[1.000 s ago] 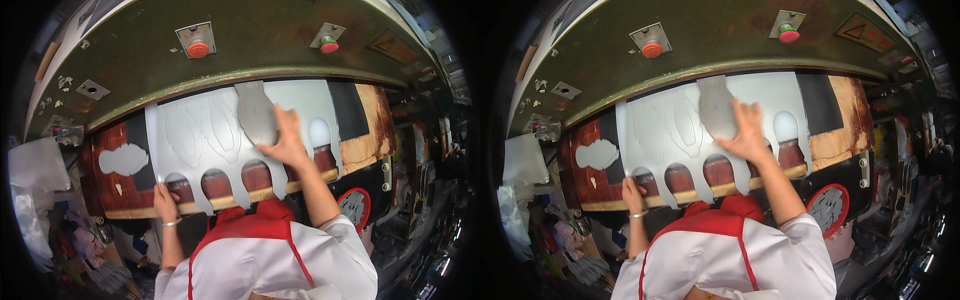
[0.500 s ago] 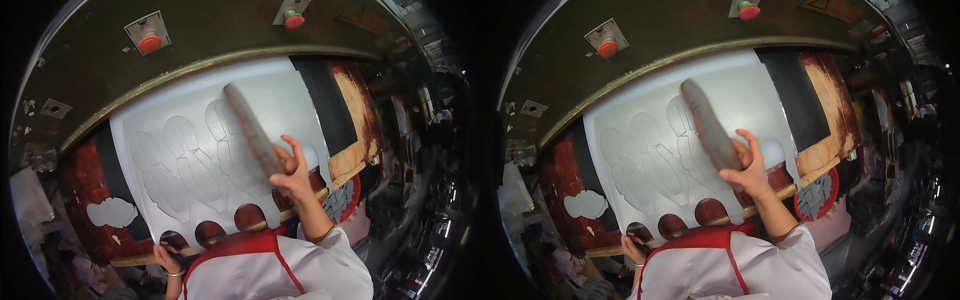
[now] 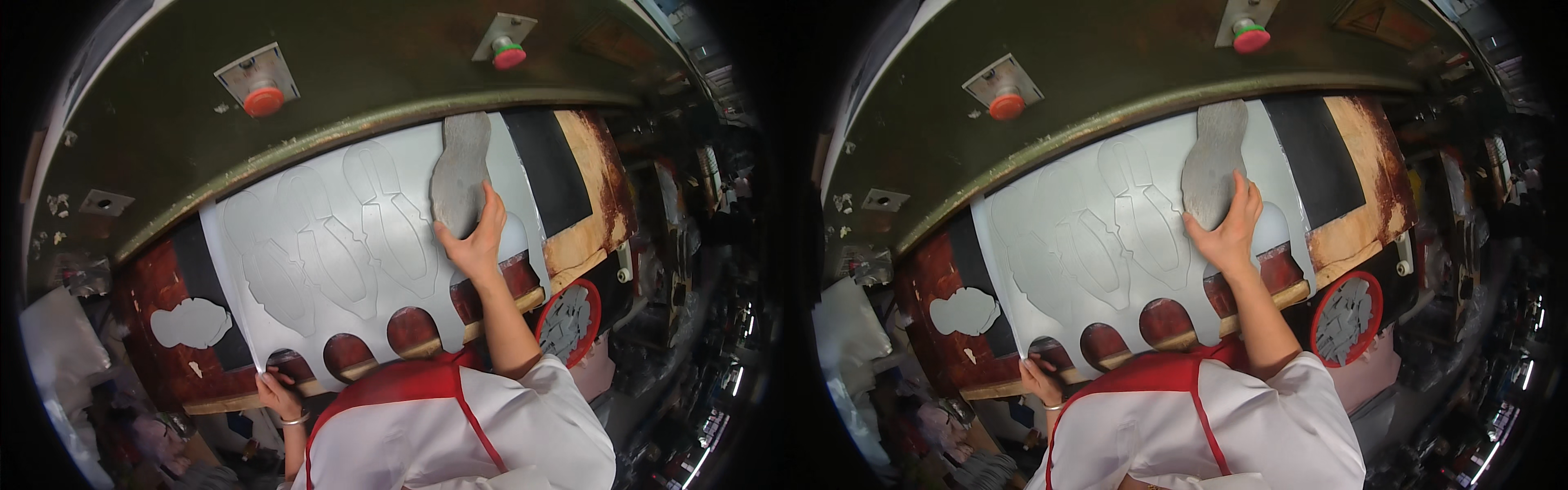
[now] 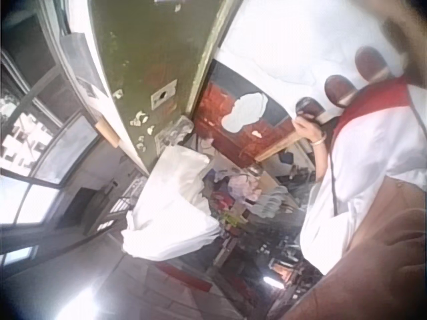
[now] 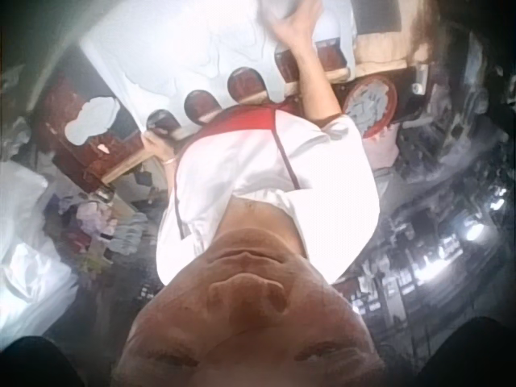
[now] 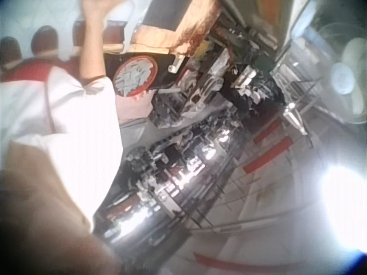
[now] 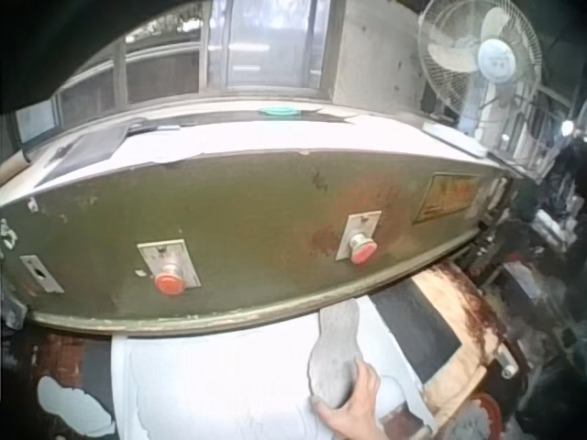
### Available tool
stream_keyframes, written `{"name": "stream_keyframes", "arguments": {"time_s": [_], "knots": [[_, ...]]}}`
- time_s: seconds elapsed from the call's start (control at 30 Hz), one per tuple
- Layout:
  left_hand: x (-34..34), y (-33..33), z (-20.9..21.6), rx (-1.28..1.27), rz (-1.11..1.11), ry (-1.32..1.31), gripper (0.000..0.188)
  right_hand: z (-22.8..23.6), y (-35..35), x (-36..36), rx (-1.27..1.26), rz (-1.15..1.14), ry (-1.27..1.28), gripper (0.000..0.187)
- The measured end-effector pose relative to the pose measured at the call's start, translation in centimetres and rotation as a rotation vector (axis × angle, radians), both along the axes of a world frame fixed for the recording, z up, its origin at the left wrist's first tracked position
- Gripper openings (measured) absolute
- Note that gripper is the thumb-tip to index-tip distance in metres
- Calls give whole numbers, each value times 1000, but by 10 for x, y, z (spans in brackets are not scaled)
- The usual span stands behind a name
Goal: The person places a shoe sole on a sheet of grey material, aligns it, and presses a button to cut the shape. They remove the cut sole, stack it with others, and repeat the process with new sheets and soles. The person also handles a template and stacks finished cutouts.
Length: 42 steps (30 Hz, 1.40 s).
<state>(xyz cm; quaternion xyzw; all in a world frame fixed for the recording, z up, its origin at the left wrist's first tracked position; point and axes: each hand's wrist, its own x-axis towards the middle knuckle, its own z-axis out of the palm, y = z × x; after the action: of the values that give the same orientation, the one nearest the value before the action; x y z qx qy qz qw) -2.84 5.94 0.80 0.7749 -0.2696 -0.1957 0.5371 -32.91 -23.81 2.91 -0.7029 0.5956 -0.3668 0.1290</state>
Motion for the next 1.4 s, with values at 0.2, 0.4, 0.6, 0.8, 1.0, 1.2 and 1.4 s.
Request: {"name": "stream_keyframes", "arguments": {"time_s": [0.2,0.4,0.6,0.8,1.0,1.2,1.4], "knots": [[39,-79,-11,-17,2,-99,32,73,-131,0,-220,-141,-245,74],[77,-159,-7,12,16,-207,32,96,-207,33,-296,-227,-166,78],[108,-214,4,61,-29,-268,33,57,-205,20,-289,-182,-130,86],[104,-210,-1,67,12,-262,35,27,-141,-2,-84,-197,-11,74],[100,-224,-33,397,-29,-789,20,-19,-121,-4,487,-51,-146,50],[81,-212,-19,100,112,-501,26,-32,-119,-28,138,7,24,44],[56,-140,-21,-329,58,-471,24,-30,-59,-62,-233,89,124,42]]}}
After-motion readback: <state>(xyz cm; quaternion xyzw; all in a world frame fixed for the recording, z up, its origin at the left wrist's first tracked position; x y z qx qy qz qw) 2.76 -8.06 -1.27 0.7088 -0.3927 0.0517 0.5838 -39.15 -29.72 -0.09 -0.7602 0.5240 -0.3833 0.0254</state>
